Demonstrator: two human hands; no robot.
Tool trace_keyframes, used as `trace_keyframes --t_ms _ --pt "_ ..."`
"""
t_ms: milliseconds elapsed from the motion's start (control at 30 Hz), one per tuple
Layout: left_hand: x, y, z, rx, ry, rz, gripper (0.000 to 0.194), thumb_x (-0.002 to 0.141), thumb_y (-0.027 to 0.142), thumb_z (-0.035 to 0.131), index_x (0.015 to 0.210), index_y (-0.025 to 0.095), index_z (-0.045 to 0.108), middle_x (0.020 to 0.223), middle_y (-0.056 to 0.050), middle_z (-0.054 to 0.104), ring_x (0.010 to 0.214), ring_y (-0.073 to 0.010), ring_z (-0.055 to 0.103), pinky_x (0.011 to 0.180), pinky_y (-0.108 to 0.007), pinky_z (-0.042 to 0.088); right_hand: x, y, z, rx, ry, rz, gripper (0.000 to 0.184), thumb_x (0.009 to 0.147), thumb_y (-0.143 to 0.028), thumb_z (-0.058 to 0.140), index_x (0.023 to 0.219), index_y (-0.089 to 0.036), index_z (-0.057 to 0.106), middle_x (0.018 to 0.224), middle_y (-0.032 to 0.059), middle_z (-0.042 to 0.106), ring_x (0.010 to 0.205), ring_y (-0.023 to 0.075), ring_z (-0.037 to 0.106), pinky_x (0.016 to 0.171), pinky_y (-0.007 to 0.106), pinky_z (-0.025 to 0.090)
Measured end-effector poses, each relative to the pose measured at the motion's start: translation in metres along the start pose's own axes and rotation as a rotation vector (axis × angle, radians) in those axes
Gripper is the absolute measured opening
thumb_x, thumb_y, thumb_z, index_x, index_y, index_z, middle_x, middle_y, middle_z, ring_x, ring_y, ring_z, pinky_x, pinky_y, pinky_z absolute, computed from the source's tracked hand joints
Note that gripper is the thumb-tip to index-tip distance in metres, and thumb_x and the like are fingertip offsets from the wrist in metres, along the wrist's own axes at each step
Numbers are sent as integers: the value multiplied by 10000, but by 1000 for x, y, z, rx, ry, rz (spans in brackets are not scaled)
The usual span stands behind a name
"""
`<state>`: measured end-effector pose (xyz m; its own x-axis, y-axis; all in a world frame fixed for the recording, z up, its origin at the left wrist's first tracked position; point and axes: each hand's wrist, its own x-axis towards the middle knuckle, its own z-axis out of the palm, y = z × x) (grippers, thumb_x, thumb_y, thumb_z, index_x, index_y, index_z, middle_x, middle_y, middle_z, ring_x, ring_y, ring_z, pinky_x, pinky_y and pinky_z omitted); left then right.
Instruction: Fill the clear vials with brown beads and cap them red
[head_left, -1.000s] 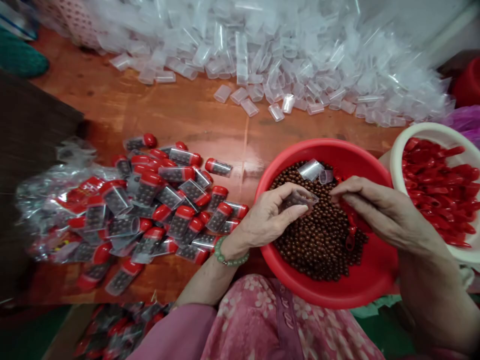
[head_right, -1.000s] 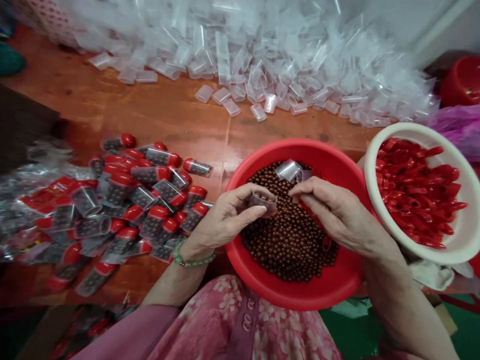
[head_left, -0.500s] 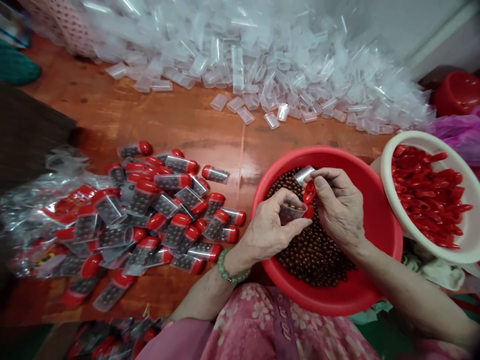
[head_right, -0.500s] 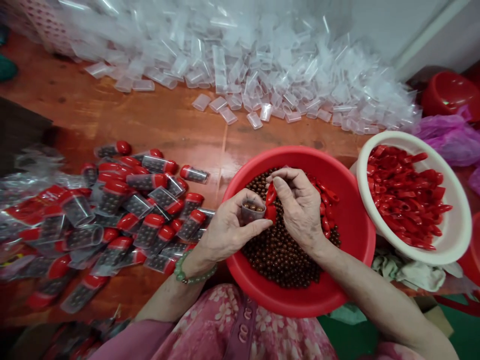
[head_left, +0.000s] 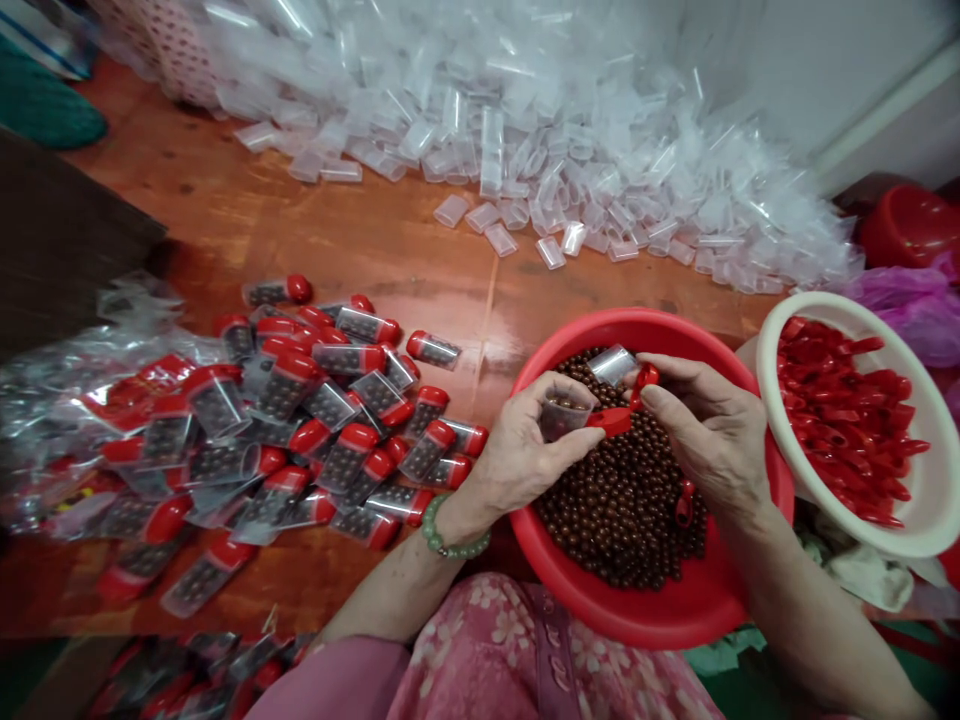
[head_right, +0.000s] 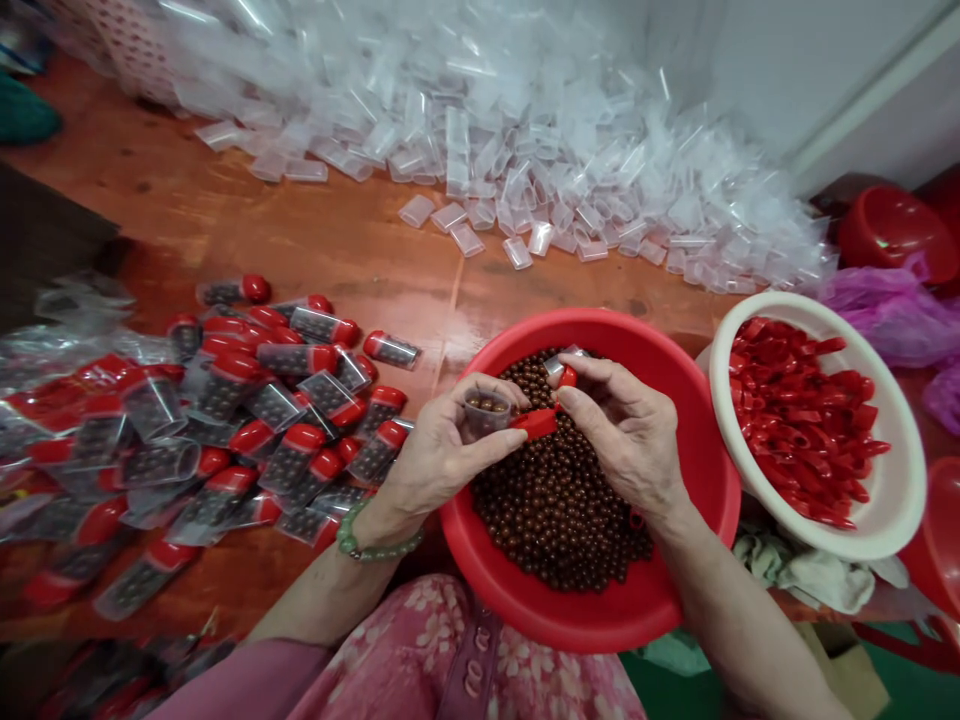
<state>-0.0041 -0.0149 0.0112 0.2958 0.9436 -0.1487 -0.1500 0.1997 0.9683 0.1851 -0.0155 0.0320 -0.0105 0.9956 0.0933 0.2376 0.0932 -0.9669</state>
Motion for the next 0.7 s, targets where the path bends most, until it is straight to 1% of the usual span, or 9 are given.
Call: trace_keyframes --t_ms 67,133,233,300,433,500,567,633,700 --pt "1 0 0 -65 27 -12 254 765 252 769 938 174 601 926 -12 669 806 -117 599 777 -258 488 1 -5 -8 -101 -33 -39 266 891 -250 721 1152 -285 756 1108 25 779 1004 167 726 958 344 572" --pt "1 -1 1 -111 38 -15 259 760 233 768 941 175 592 925 -8 667 819 -113 605 802 -257 488 1 -8 -12 -159 -94 -85 286 887 -214 710 1161 -278 762 1095 27 785 1000 176 736 949 346 585" --pt "2 -2 1 -140 36 -23 268 755 231 764 942 178 579 924 -6 660 838 -118 613 827 -265 490 1 -9 -10 -232 -221 -152 299 894 -192 689 1168 -280 767 1076 29 800 965 188 759 908 346 619" --pt "2 -3 2 -142 34 -27 264 759 233 754 938 179 568 905 -3 649 827 -117 609 818 -264 491 -1 -7 -5 -287 -271 -195 304 906 -188 673 1179 -287 763 1092 27 801 961 196 770 900 353 636" --pt "2 -5 2 -104 36 -17 237 780 230 729 945 178 567 890 -4 638 805 -115 595 788 -263 485 -10 -1 5 -407 -241 -348 397 923 -134 636 1282 -288 710 1172 32 779 1022 198 765 944 349 636" --pt "2 -6 2 -96 35 -9 230 788 222 721 960 179 575 900 -7 641 822 -122 598 802 -271 486 -14 2 7 -488 -238 -444 472 923 -109 623 1364 -275 652 1237 55 754 1082 208 747 977 360 625" --pt "2 -6 0 -113 29 -5 236 789 216 727 970 177 581 918 -10 646 848 -126 607 833 -280 491 -16 3 7 -541 -244 -502 513 922 -92 613 1405 -264 617 1271 76 736 1118 213 730 988 364 620" --pt "3 -6 -2 -178 -1 -15 250 792 216 736 984 174 582 940 -16 653 861 -126 622 856 -286 503 -14 2 4 -525 -242 -479 486 921 -98 621 1377 -267 641 1238 78 748 1094 209 734 964 354 626" --pt "3 -7 -4 -295 -86 -38 285 794 213 741 1021 176 574 945 -24 671 874 -134 655 869 -297 523 -8 -1 0 -450 -208 -364 411 923 -146 647 1310 -279 688 1180 62 766 1054 205 742 947 360 627"
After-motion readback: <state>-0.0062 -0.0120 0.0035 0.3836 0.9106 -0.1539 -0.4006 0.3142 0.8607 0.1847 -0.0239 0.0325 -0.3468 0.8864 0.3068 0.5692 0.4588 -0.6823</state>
